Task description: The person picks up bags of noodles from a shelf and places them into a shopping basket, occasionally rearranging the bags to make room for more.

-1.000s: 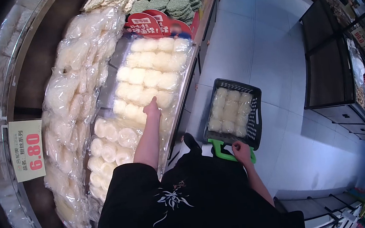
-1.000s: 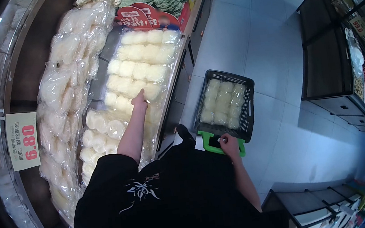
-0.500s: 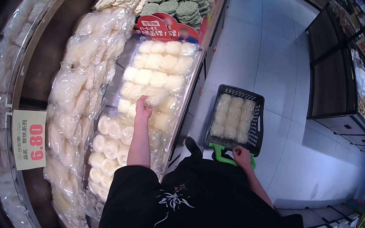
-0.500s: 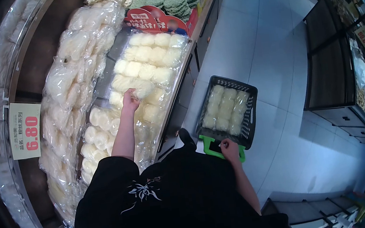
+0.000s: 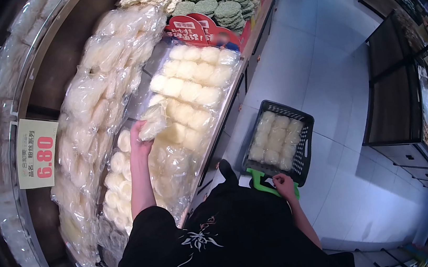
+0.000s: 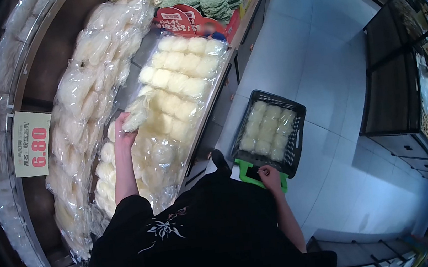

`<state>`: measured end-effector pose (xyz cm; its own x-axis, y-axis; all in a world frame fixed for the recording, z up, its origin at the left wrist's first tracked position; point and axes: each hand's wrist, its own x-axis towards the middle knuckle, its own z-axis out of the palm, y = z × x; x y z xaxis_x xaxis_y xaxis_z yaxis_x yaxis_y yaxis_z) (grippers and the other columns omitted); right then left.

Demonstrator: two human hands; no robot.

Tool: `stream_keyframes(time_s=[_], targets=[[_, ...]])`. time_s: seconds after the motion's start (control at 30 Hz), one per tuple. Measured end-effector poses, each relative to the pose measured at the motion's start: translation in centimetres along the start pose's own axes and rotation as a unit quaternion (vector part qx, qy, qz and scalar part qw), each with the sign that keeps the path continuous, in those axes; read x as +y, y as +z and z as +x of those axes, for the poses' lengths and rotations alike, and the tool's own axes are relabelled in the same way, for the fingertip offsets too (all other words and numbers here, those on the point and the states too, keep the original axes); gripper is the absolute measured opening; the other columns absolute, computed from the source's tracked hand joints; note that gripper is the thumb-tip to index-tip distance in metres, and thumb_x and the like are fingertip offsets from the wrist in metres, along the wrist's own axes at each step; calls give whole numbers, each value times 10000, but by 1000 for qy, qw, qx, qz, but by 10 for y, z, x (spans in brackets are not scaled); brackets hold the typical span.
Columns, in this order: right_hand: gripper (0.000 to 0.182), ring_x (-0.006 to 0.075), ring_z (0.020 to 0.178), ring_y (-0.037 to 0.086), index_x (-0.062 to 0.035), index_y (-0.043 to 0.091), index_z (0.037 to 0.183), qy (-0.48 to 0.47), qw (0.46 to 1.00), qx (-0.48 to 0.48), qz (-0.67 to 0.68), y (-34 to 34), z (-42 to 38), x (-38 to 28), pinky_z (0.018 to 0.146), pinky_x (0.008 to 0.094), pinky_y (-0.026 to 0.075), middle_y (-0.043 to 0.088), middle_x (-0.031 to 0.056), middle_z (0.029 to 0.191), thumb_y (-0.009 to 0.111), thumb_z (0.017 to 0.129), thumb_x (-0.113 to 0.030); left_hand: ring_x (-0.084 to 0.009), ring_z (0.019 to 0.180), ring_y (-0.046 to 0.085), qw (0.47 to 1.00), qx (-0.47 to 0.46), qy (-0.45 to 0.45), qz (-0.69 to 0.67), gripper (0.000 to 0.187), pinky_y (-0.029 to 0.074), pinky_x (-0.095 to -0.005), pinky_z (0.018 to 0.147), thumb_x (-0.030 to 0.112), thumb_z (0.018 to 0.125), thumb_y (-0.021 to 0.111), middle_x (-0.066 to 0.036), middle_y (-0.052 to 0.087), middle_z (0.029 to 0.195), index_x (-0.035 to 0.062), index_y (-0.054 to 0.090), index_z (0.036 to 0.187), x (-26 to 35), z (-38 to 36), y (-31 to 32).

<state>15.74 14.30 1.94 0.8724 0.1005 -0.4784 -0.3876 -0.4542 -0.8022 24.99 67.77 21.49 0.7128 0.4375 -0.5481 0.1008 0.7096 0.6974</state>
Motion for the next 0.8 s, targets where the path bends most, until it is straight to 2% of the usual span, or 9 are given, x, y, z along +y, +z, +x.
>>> stream_keyframes(time_s=[0.17, 0.33, 0.4, 0.47, 0.57, 0.63, 0.73, 0.77, 0.8], targets=[[154, 94, 598, 598, -1, 683, 891, -24, 998, -30, -43, -2, 2, -5, 581, 253, 474, 641, 48, 647, 650, 818, -132, -237, 800, 668, 999, 4, -18, 27, 323, 582, -341, 723, 144, 790, 608, -112, 652, 947, -8, 558, 1070, 4, -18, -6], [172, 84, 647, 599, -6, 681, 947, -16, 996, -72, -42, -2, 3, -21, 619, 248, 475, 650, 41, 685, 643, 835, -131, -255, 915, 651, 996, 19, -27, 85, 461, 556, -380, 810, 151, 768, 607, -148, 623, 1040, -28, 510, 1182, -10, -85, 48], [232, 94, 718, 612, -9, 654, 1058, -40, 986, -136, 84, -1, 3, -47, 683, 256, 494, 667, 44, 784, 646, 871, -147, -273, 969, 635, 989, -32, -33, 144, 522, 527, -389, 872, 138, 762, 615, -156, 610, 1080, -36, 484, 1236, -25, -108, 64], [357, 136, 857, 626, -9, 552, 1233, -48, 947, -237, 210, 2, 5, -82, 795, 286, 512, 658, 83, 976, 590, 938, -207, -277, 994, 624, 979, -119, -9, 167, 619, 506, -373, 894, 118, 754, 614, -167, 598, 1116, -47, 422, 1319, -45, -124, 80], [420, 169, 1003, 618, -7, 450, 1321, 46, 882, -274, 381, -7, -14, -180, 886, 315, 506, 613, 124, 1144, 538, 960, -204, -238, 1028, 607, 963, -99, -72, 238, 687, 497, -337, 886, 63, 755, 602, -158, 587, 1152, -36, 339, 1382, -77, -158, 118], [446, 210, 1117, 577, 11, 389, 1354, 108, 717, -299, 621, -7, -19, -209, 948, 353, 490, 551, 156, 1254, 493, 981, -212, -200, 1046, 594, 935, -165, -127, 286, 639, 494, -326, 875, 4, 772, 586, -143, 584, 1159, -23, 348, 1364, -105, -159, 127], [426, 256, 1121, 577, 25, 408, 1332, 147, 712, -205, 655, -3, -11, -211, 958, 377, 481, 543, 165, 1263, 509, 970, -176, -163, 1029, 587, 889, -345, -132, 271, 530, 482, -315, 874, -42, 798, 587, -115, 592, 1114, -6, 406, 1296, -178, -135, 114], [418, 280, 1118, 578, 35, 421, 1312, 150, 793, -160, 568, -3, -7, -197, 967, 386, 475, 558, 162, 1235, 531, 955, -152, -154, 999, 587, 872, -333, -173, 315, 514, 474, -310, 881, 18, 804, 629, -102, 590, 1074, 2, 422, 1274, -196, -128, 114], [418, 280, 1118, 578, 35, 421, 1312, 152, 794, -151, 569, -2, -5, -184, 967, 386, 475, 558, 162, 1235, 531, 955, -152, -154, 999, 587, 869, -338, -179, 314, 514, 474, -310, 881, 18, 804, 629, -102, 590, 1074, 2, 422, 1274, -213, -120, 113]])
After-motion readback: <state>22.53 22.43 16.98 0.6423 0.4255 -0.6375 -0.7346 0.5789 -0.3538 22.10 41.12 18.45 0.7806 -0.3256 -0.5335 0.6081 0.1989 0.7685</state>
